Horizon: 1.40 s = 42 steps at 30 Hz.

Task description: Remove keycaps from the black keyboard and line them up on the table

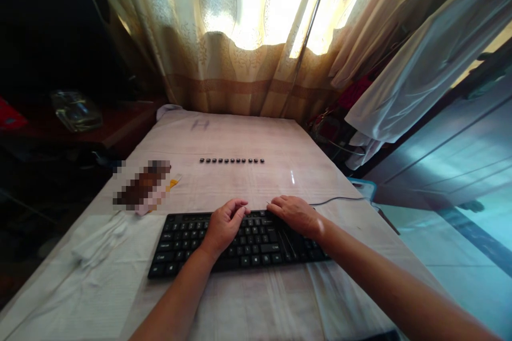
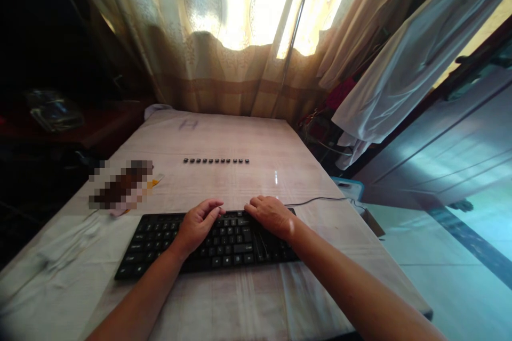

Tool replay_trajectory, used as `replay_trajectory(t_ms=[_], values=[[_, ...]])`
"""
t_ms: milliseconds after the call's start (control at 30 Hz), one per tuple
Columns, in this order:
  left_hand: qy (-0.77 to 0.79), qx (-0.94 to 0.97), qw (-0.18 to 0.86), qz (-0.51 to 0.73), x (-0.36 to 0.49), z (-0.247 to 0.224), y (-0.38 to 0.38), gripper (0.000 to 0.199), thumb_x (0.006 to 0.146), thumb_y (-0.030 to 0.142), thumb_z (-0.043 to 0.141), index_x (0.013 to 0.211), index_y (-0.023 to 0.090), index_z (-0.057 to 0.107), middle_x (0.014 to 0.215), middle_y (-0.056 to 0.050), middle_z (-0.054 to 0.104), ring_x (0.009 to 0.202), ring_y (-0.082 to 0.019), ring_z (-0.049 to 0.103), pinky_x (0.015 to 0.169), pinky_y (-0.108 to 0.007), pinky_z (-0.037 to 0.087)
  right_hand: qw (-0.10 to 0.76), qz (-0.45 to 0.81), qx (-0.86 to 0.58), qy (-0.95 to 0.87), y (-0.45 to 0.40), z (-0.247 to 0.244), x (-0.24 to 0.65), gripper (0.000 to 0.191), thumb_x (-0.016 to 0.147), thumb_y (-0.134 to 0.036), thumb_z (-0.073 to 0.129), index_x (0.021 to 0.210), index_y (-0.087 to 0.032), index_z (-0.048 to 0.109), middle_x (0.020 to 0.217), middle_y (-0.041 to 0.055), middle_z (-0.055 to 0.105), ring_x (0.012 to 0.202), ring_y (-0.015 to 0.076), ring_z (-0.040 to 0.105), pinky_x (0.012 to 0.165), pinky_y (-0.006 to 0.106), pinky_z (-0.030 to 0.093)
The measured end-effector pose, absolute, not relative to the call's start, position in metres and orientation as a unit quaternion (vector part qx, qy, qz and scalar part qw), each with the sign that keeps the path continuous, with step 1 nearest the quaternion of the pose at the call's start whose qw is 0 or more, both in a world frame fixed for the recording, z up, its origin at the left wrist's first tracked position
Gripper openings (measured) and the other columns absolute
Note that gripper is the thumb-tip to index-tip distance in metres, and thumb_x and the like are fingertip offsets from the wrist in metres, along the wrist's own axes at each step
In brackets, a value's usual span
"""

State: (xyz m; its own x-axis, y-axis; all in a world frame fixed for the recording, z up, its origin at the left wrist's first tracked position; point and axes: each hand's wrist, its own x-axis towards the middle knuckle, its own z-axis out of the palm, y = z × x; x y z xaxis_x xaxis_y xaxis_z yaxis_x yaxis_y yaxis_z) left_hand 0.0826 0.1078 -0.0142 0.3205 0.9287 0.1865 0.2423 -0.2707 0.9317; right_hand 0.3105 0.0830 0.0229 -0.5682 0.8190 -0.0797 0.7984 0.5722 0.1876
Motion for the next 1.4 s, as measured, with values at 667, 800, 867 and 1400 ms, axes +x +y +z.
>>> replay_trajectory(t_ms=[667, 800, 867, 1400], values=[[0.350, 0.892, 0.156, 0.240, 0.069, -0.005, 0.065, 0.051, 0.079, 0.041, 0.066, 0.125, 0.019, 0.058, 0.135, -0.014, 0.057, 0.129, -0.031, 0.046, 0.112, -0.051, 0.026, -0.635, -0.144, 0.668, 0.359, 0.044, -0.032, 0.346, 0.038, 0.071, -0.049, 0.064, 0.090, -0.017, 0.062, 0.074, 0.0065, 0.072, 0.067, 0.0223, 0.069, 0.064, 0.035, 0.054], [0.370, 0.910, 0.074, 0.172, 0.039, -0.011, 0.057, 0.077, 0.071, 0.057, 0.069, 0.136, 0.021, 0.049, 0.147, -0.016, 0.044, 0.138, -0.033, 0.034, 0.115, -0.056, 0.016, -0.702, -0.212, 0.620, 0.278, 0.037, -0.035, 0.355, 0.038, 0.061, -0.044, 0.071, 0.085, -0.017, 0.064, 0.070, 0.0039, 0.072, 0.063, 0.0191, 0.067, 0.063, 0.033, 0.054], [0.376, 0.913, 0.046, 0.152, 0.024, -0.017, 0.058, 0.079, 0.071, 0.057, 0.068, 0.138, 0.021, 0.047, 0.149, -0.016, 0.042, 0.139, -0.033, 0.033, 0.115, -0.056, 0.015, -0.716, -0.231, 0.605, 0.261, 0.036, -0.032, 0.353, 0.038, 0.057, -0.044, 0.073, 0.082, -0.016, 0.063, 0.068, 0.0032, 0.071, 0.060, 0.0185, 0.067, 0.062, 0.033, 0.054], [0.400, 0.906, -0.046, 0.134, -0.017, -0.030, 0.070, 0.069, 0.080, 0.058, 0.056, 0.137, 0.020, 0.050, 0.146, -0.016, 0.047, 0.133, -0.035, 0.042, 0.110, -0.057, 0.026, -0.698, -0.270, 0.595, 0.295, 0.043, -0.020, 0.320, 0.030, 0.062, -0.045, 0.071, 0.074, -0.019, 0.064, 0.064, 0.0030, 0.070, 0.064, 0.0220, 0.068, 0.064, 0.035, 0.054]])
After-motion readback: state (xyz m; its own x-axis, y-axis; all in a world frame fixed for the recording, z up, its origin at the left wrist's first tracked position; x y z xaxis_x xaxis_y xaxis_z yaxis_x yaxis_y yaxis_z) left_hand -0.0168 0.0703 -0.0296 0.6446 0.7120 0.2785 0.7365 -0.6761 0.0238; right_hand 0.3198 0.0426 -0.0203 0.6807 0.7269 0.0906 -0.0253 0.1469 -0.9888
